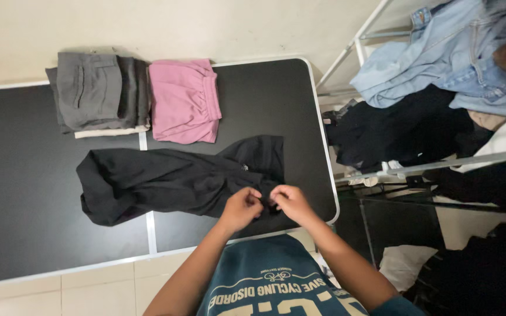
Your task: The person picks up a pair of black trousers from a pile, lays them flat on a table, and folds them into a rectangle before picking up the folded garment.
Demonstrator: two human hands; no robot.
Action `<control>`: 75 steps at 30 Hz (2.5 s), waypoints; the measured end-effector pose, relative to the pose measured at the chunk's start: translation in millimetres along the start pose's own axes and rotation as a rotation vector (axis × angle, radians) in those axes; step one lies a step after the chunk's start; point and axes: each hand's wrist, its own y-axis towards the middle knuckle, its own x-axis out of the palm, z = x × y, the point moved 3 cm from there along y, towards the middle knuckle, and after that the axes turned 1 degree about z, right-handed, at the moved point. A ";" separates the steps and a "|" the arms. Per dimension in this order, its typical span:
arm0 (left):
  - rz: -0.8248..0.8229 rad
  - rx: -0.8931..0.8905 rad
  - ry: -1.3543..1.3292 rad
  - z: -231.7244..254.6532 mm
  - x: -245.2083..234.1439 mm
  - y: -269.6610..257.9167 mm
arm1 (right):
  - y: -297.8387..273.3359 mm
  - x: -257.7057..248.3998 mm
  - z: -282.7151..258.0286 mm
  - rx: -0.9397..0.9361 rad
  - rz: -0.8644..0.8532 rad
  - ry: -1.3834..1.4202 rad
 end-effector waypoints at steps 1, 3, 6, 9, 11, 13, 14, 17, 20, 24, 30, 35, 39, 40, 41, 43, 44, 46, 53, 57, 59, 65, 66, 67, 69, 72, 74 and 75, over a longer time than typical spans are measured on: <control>-0.068 -0.054 0.012 -5.7 4.8 -3.8 | 2.1 -7.8 7.2 0.009 0.050 -0.185; 0.018 0.033 0.242 -7.7 8.1 -10.6 | 3.9 -20.5 5.4 0.001 0.149 -0.387; 0.154 0.040 0.686 -2.3 9.7 -24.7 | 5.0 -33.8 -30.4 -0.043 0.259 -0.719; 0.287 -0.132 1.040 8.3 10.5 -33.7 | 22.2 -34.6 -63.2 -0.058 0.185 -0.939; 0.371 -0.230 1.185 6.9 9.3 -38.1 | 36.8 -35.3 -65.4 -0.040 0.098 -1.028; 0.632 0.293 1.428 5.5 6.0 -47.2 | 53.4 -35.2 -45.8 -0.013 -0.046 -0.966; 0.643 0.278 1.426 -7.0 -0.5 -47.5 | 62.1 -36.6 -29.8 -0.018 -0.062 -0.970; 0.403 0.075 1.470 -41.8 -11.7 -42.8 | 96.6 -42.6 19.7 -0.298 -0.160 -0.879; 0.318 -0.160 1.112 -42.1 -25.3 -50.8 | 123.5 -58.9 39.1 -0.071 -0.181 -0.629; 0.069 -0.290 0.632 -30.6 -27.9 -58.9 | 134.9 -64.7 30.9 0.409 0.018 0.064; 0.547 -0.098 0.643 -29.6 -81.9 -58.6 | 133.3 -50.6 13.9 0.110 0.079 -0.646; 0.919 0.050 1.069 -37.8 -167.2 -77.0 | 103.2 -75.3 -14.7 -0.450 0.802 -0.789; 0.846 -0.409 0.909 -38.4 -204.4 -82.1 | 102.2 -92.6 -17.5 0.020 0.988 -0.288; 0.774 -0.604 0.803 -34.1 -209.8 -83.5 | 101.1 -96.3 -16.3 0.289 0.816 -0.120; 0.768 -0.605 0.807 -22.5 -212.8 -84.0 | 100.3 -91.3 -13.6 0.551 0.630 0.052; 1.093 -0.388 0.766 7.1 -226.4 -88.8 | 101.8 -92.4 -19.3 0.691 0.443 -0.015; 1.086 -0.386 0.771 15.8 -237.4 -89.4 | 101.9 -94.2 -19.6 0.817 0.245 -0.082; 1.223 -0.167 1.212 37.4 -258.3 -90.1 | 102.6 -110.7 -27.4 0.755 0.221 -0.029; 0.615 -0.543 1.213 -14.8 -368.1 -79.1 | 99.6 -119.1 -76.8 0.588 0.129 0.273; 0.960 -0.181 1.009 4.6 -400.1 -94.5 | 99.1 -121.7 -80.7 0.483 0.351 0.123; 1.108 0.062 0.908 27.1 -402.0 -104.5 | 98.5 -116.2 -67.9 0.281 0.657 0.038; 0.762 0.294 0.968 27.2 -343.6 -93.4 | 57.2 -76.0 -29.5 0.570 0.792 -0.511; 0.634 0.307 0.995 22.0 -324.0 -93.8 | 50.2 -64.6 -23.9 0.686 0.760 -0.584; 0.505 0.325 1.017 16.5 -299.4 -92.2 | 46.8 -51.4 -13.9 0.737 0.782 -0.463; 0.502 0.387 1.215 11.4 -263.1 -94.1 | 39.0 -42.4 8.3 0.786 0.806 -0.337; 0.351 -0.122 1.320 -16.7 -246.5 -86.7 | 50.8 -36.4 49.8 0.752 0.740 0.074; 0.258 -0.279 1.305 -35.9 -245.5 -81.8 | 57.1 -40.1 55.6 0.639 0.561 0.232; 0.167 -0.435 1.282 -48.3 -248.2 -80.3 | 57.7 -50.6 56.6 0.637 0.563 0.234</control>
